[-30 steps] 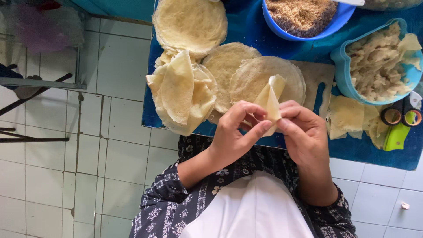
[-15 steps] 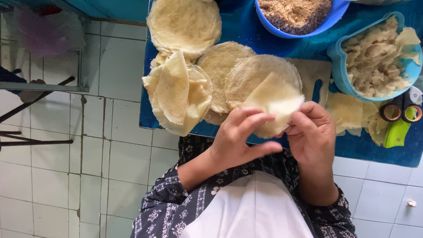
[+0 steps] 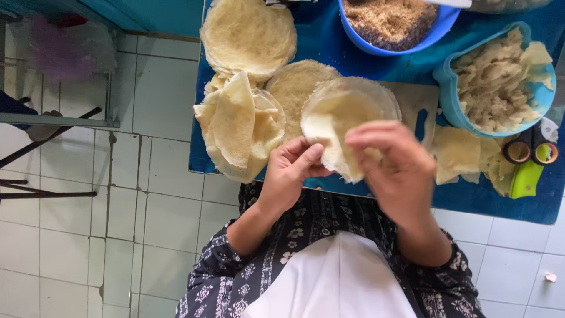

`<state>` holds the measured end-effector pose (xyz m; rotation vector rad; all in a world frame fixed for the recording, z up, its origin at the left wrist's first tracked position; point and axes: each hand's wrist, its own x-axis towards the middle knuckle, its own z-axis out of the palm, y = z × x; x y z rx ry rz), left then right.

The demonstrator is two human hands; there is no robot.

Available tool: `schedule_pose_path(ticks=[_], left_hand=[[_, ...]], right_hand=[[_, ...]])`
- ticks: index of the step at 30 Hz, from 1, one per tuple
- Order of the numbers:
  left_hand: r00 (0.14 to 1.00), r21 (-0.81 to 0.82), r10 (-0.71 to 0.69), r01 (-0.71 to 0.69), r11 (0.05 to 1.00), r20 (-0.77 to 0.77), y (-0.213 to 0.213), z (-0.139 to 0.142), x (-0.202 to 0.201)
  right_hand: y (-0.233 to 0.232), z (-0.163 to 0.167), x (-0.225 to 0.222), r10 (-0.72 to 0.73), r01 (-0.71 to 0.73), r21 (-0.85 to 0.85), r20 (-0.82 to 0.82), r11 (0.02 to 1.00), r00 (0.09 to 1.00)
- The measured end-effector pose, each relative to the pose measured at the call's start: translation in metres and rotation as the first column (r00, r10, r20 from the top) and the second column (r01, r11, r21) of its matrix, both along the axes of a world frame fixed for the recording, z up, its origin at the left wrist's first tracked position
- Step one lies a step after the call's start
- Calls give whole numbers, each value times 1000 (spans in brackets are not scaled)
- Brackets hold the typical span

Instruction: The person folds round thin crackers in half by hand, pressing the edges, and stacks the folded crackers on the table. They pick up each cracker one at a time from a pile, fold it, and place it with the finished stack.

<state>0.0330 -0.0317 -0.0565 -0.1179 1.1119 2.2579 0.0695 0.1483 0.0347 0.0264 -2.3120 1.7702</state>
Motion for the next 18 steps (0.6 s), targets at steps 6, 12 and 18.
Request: schedule_pose_path(ticks=[6, 12, 18], left_hand=[[997, 16, 25, -24, 1000, -68, -11, -2, 0], [986, -11, 65, -68, 998, -153, -9, 1, 3], [948, -126, 98, -142, 982, -304, -7, 10, 14]], right_hand=[[-18, -15, -1, 88, -78, 257, -29, 963, 996], [-22, -30, 5, 23, -25, 29, 49, 999, 999], [-24, -27, 5, -2, 35, 306, -108, 951, 994]])
